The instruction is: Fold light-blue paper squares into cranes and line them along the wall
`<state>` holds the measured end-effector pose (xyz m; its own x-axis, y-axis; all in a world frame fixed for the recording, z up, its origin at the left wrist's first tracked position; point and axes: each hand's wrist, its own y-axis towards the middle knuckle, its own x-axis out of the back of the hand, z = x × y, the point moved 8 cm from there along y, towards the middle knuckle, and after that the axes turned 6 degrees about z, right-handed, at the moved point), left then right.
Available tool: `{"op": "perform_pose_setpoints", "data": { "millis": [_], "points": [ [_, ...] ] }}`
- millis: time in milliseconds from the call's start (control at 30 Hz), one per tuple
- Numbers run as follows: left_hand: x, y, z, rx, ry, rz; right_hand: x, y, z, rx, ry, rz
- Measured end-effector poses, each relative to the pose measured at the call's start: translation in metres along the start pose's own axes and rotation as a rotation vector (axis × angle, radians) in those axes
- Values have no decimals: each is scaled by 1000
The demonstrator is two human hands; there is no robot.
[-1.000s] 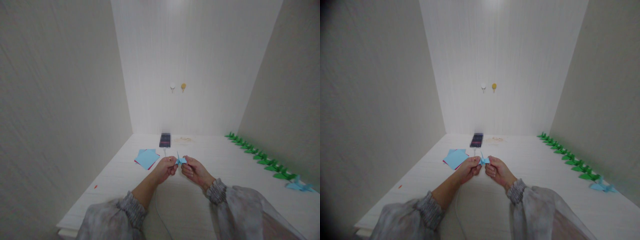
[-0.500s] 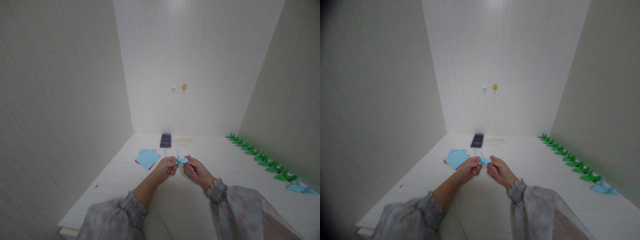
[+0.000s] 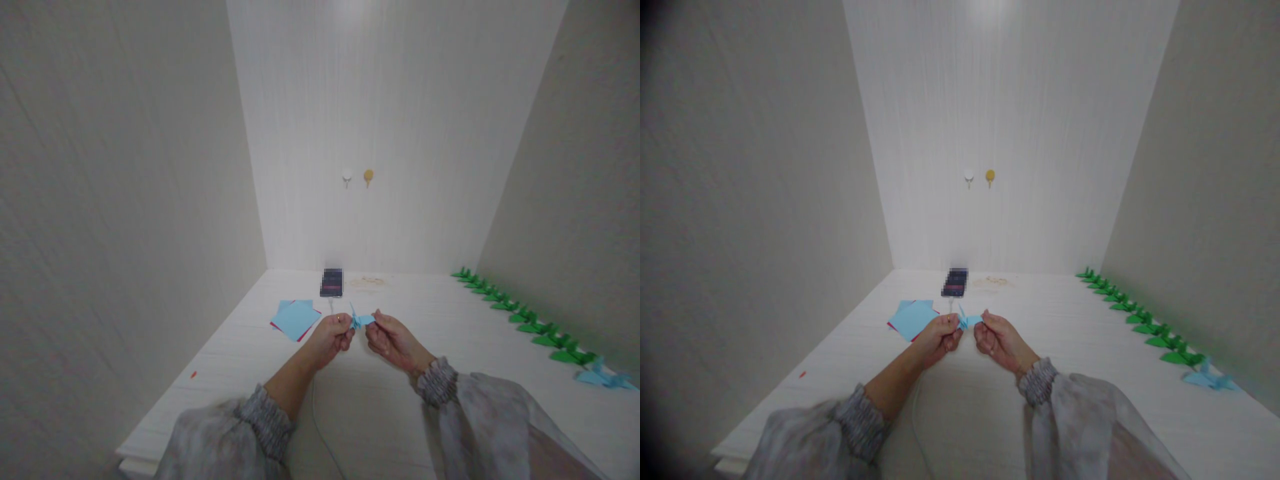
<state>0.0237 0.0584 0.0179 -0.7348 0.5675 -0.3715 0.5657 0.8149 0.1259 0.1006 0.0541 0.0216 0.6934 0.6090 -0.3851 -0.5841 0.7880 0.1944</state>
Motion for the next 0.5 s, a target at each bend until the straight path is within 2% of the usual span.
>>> {"op": "perform_pose_setpoints", "data": {
  "millis": [100, 200, 267, 333, 400, 500],
  "points": [
    [8, 2, -1, -19, 1, -49, 17, -1, 14, 111, -185, -194],
    [15, 5, -1, -19, 31, -121, 27, -13, 45, 350, -608, -423],
    [16, 6, 0, -1, 59, -157, 14, -18, 59, 477, -969, -413],
    [15, 7, 0, 21, 79, -164, -4, -21, 63, 571, -1274, -336],
    [11, 8, 1, 30, 86, -151, -15, -22, 63, 624, -1497, -314],
    [6, 9, 2, 33, 87, -117, -24, -23, 62, 645, -1712, -322]
  ]
}}
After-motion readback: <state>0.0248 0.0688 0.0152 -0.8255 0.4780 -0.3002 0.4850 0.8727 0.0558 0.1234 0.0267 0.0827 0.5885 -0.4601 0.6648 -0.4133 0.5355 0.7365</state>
